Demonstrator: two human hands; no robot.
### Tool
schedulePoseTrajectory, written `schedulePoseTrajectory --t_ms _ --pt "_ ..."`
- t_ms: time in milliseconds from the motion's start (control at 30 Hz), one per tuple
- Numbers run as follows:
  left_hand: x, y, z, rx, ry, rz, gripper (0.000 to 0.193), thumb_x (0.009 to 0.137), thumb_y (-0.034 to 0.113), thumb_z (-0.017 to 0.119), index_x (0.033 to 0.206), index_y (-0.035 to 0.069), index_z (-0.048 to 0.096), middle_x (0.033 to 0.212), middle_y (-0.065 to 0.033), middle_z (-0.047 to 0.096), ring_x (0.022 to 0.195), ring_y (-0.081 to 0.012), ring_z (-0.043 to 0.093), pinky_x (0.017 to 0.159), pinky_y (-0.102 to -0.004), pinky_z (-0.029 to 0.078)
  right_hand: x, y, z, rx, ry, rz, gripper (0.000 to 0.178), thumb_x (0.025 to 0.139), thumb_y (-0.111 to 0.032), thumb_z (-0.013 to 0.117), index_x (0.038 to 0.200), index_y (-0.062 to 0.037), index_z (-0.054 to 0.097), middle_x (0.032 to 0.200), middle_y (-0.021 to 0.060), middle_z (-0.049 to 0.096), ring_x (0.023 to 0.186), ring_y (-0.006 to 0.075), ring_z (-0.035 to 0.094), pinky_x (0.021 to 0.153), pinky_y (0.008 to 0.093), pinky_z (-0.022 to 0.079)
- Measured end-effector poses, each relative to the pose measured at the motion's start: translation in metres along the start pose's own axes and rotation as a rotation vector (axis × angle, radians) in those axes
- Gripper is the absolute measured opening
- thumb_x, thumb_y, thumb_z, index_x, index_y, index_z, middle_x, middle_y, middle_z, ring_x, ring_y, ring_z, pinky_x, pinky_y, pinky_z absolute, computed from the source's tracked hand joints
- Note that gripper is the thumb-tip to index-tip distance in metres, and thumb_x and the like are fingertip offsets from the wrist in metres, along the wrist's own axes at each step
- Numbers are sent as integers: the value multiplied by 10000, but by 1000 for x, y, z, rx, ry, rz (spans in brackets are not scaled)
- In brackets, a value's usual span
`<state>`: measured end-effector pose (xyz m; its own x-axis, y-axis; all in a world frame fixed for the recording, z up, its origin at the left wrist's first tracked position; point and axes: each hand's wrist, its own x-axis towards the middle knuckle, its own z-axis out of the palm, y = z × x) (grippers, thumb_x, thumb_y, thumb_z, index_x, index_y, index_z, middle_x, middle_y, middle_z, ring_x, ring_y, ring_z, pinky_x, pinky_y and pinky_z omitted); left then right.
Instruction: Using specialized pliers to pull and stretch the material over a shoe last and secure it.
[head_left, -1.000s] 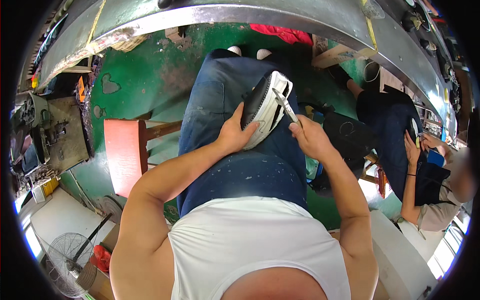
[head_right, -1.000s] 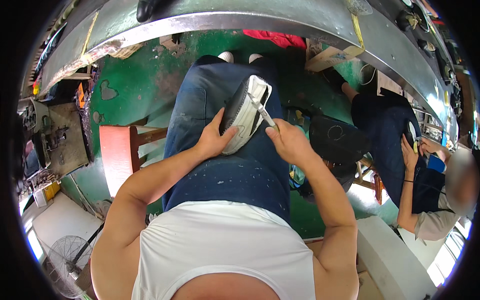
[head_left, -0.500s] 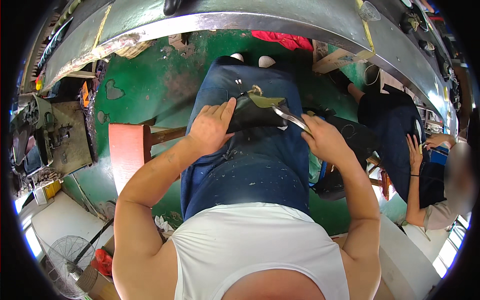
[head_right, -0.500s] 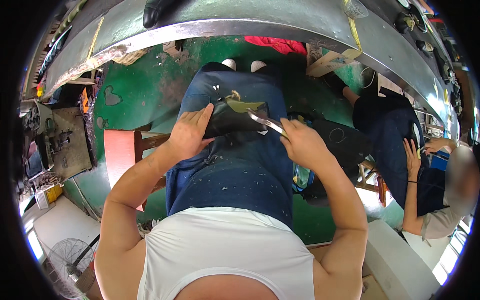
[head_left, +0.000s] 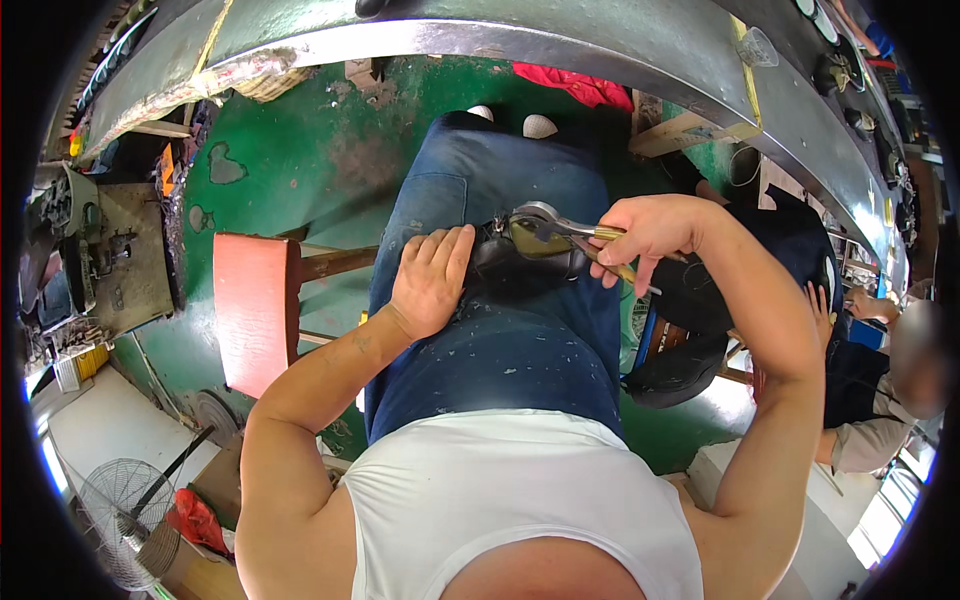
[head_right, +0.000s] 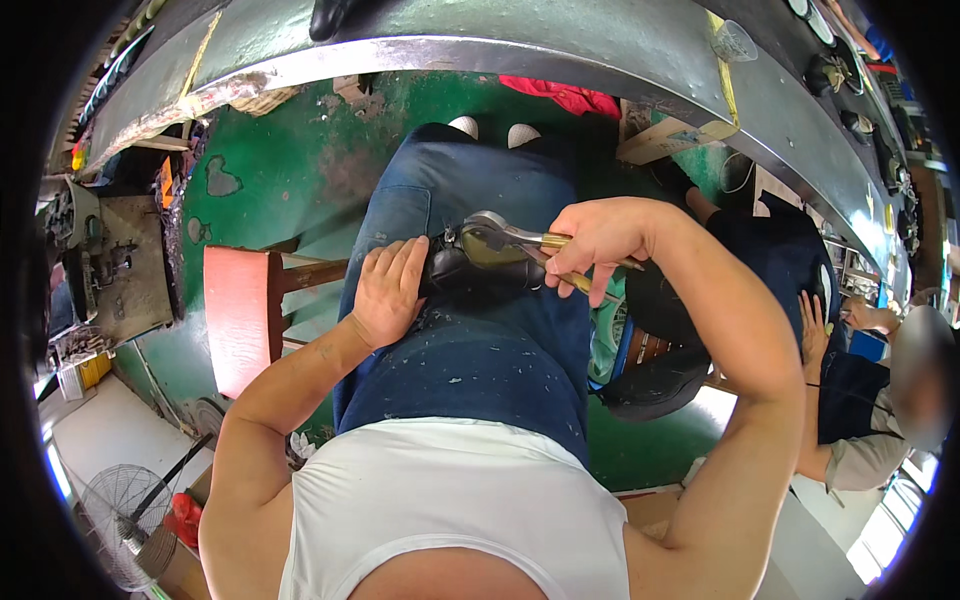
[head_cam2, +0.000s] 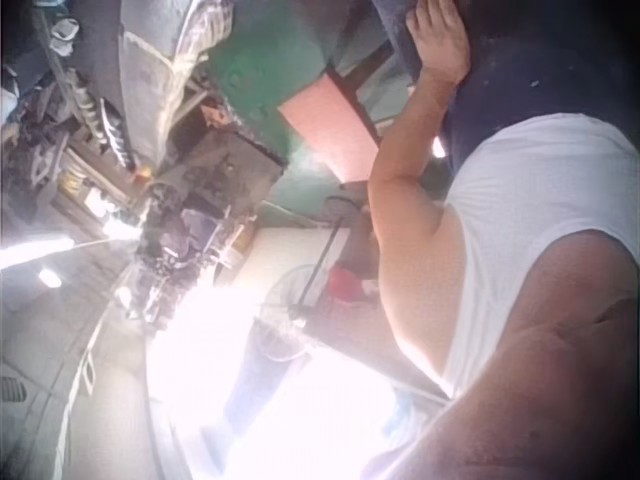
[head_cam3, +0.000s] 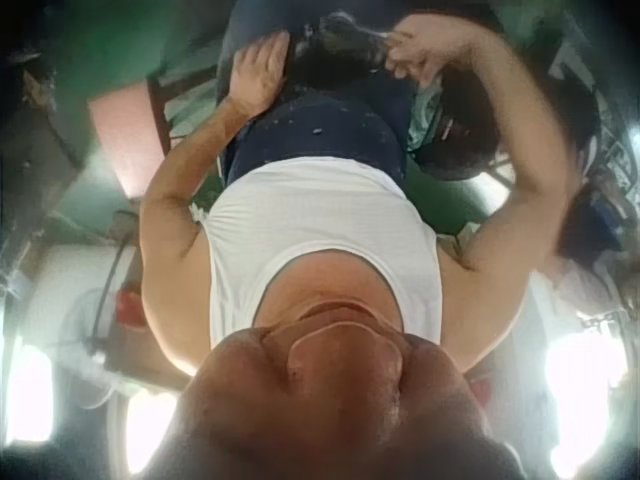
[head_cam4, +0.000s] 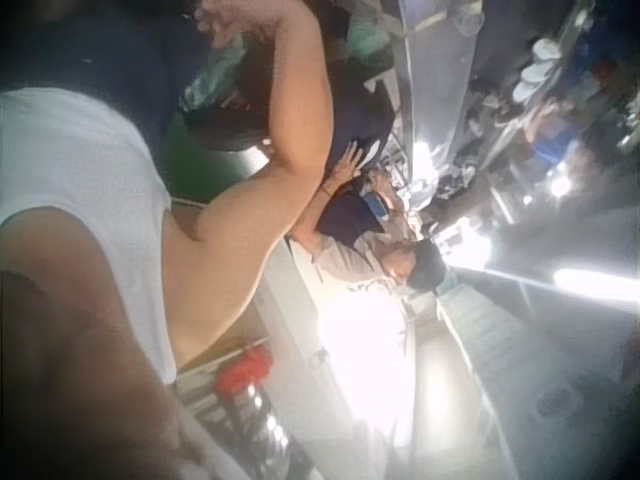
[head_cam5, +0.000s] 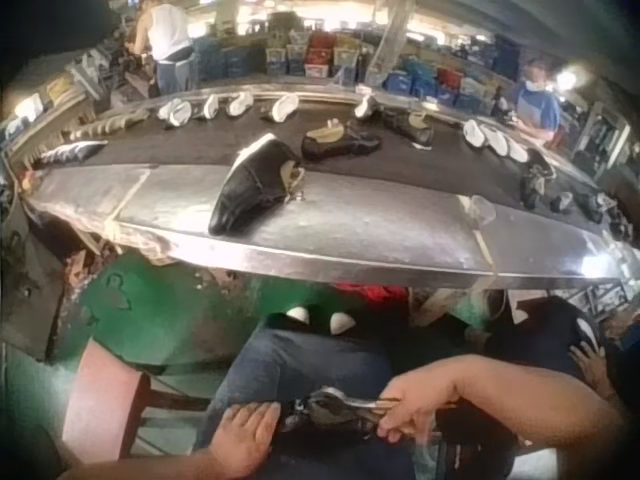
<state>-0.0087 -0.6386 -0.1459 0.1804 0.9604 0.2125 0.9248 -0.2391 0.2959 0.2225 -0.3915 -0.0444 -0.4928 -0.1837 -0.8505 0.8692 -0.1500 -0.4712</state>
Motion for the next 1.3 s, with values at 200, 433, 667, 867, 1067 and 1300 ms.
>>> schedulePoseTrajectory --t_ms 200,433,667,867,1067,1300 --pt "-4 5 8 127 -21 -83 471 869 142 532 1320 2 529 1303 -146 580 1182 -318 563 1026 -523 385 -5 -13 0 154 -156 159 320 951 -143 607 1181 77 574 1092 186 681 952 271 711 684 428 635" --pt "-7 -5 20 94 13 -90 454 856 139 547 1293 11 549 1309 -143 580 1180 -317 571 1016 -558 393 -4 -23 11 32 -36 183 265 974 -231 607 1106 -2 617 862 89 689 709 140 679 478 251 468" --pt "-5 -11 3 130 -12 -94 500 808 100 597 1292 -3 527 1278 -137 606 1160 -302 592 981 -477 436 -128 23 -29 48 790 81 220 972 -264 612 1013 -51 647 797 10 654 663 89 638 489 204 434" --pt "39 -39 -37 -38 -416 -20 702 706 75 695 1352 -40 446 1229 -185 590 1093 -332 615 886 -427 483 -67 57 28 -319 871 -130 252 961 -267 632 1023 -26 589 766 84 653 688 187 643 628 334 502" --pt "82 -26 -85 -205 -476 152 785 619 86 805 1315 -62 474 1175 -196 629 1045 -346 635 875 -432 494 46 28 64 -452 1126 -483 565 830 -474 747 1134 -32 569 980 223 672 929 417 658 794 476 515" --pt "89 0 -124 -356 -299 76 658 645 80 835 1238 52 550 910 -137 705 857 -352 687 764 -429 538 50 80 16 -590 1402 -314 332 874 -244 671 1095 -21 564 936 220 685 901 424 661 780 496 528"
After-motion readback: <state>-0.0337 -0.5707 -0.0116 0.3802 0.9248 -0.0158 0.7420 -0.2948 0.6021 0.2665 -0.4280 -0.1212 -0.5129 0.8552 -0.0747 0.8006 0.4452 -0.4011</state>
